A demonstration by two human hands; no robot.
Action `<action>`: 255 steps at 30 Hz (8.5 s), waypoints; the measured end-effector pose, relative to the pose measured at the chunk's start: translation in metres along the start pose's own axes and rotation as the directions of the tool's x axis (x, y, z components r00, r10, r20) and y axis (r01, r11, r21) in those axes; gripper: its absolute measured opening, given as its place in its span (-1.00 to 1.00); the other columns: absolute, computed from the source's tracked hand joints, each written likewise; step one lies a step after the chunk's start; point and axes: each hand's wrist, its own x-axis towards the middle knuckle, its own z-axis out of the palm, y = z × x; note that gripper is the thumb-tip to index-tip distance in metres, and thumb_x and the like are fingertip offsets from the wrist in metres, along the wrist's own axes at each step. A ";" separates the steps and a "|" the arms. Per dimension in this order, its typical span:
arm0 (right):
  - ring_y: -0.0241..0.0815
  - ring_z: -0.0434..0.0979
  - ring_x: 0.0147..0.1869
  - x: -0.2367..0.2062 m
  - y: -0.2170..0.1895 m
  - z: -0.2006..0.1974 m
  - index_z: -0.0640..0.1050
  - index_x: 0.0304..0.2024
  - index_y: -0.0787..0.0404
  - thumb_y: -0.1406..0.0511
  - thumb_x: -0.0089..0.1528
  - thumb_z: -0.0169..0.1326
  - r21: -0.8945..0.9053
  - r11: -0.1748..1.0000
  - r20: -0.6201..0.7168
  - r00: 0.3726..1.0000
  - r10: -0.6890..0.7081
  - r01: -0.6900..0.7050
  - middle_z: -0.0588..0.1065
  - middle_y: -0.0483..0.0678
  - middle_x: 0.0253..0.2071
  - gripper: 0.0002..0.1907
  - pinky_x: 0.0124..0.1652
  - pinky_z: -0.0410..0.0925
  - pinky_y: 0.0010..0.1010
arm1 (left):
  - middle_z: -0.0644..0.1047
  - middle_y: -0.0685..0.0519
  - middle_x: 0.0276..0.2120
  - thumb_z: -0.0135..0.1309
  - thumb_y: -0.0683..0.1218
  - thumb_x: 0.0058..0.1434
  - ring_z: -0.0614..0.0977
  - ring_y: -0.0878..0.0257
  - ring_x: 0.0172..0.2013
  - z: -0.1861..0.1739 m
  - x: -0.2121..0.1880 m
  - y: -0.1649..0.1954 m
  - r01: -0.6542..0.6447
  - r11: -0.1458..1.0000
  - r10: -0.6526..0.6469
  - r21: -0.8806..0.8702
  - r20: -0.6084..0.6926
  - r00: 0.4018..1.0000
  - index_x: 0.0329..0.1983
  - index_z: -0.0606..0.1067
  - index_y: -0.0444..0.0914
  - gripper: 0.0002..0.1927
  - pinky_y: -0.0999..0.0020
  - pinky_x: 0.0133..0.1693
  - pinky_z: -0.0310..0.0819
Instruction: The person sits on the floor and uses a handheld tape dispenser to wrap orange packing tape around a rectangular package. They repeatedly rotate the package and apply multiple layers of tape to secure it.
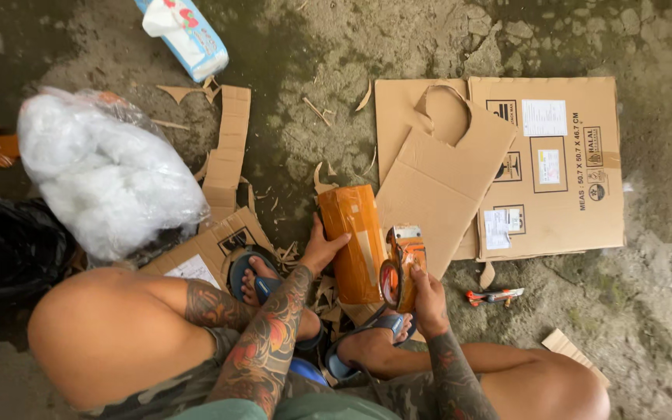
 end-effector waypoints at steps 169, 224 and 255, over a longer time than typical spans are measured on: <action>-0.22 0.47 -0.31 -0.076 -0.224 0.011 0.61 -0.14 0.44 -0.01 0.41 0.10 -0.585 0.811 -0.364 0.893 -0.263 0.000 0.53 -0.04 -0.33 -0.45 -0.36 0.36 -0.37 | 0.01 -0.04 0.52 -0.19 0.58 0.03 -0.10 0.09 0.51 0.046 -0.068 0.022 -0.721 0.007 0.306 0.693 0.685 0.661 0.51 0.06 -0.20 0.13 -0.45 0.32 -0.51; -0.37 0.47 -0.40 -0.077 -0.039 0.017 0.62 -0.11 0.40 0.13 0.34 0.05 -0.286 0.945 -0.025 0.984 -0.175 0.160 0.57 -0.06 -0.40 -0.60 -0.43 0.34 -0.49 | 0.28 -0.25 0.39 0.11 0.27 0.30 0.38 -0.16 0.32 -0.005 -0.041 0.073 -0.272 0.860 0.382 0.431 -0.192 0.904 0.42 0.23 -0.28 -0.21 0.07 0.25 0.32; 0.26 0.66 -0.21 -0.098 -0.010 0.069 0.63 -0.21 0.31 -0.18 0.20 0.02 -0.788 0.605 -0.166 0.986 -0.032 -0.113 0.59 0.34 -0.39 -0.33 -0.14 0.45 -0.06 | 0.69 0.13 -0.40 0.19 -0.03 0.14 0.69 0.11 -0.18 0.008 0.034 0.146 -0.437 0.397 0.228 0.807 0.375 0.899 -0.39 0.68 -0.09 -0.90 -0.12 0.08 0.16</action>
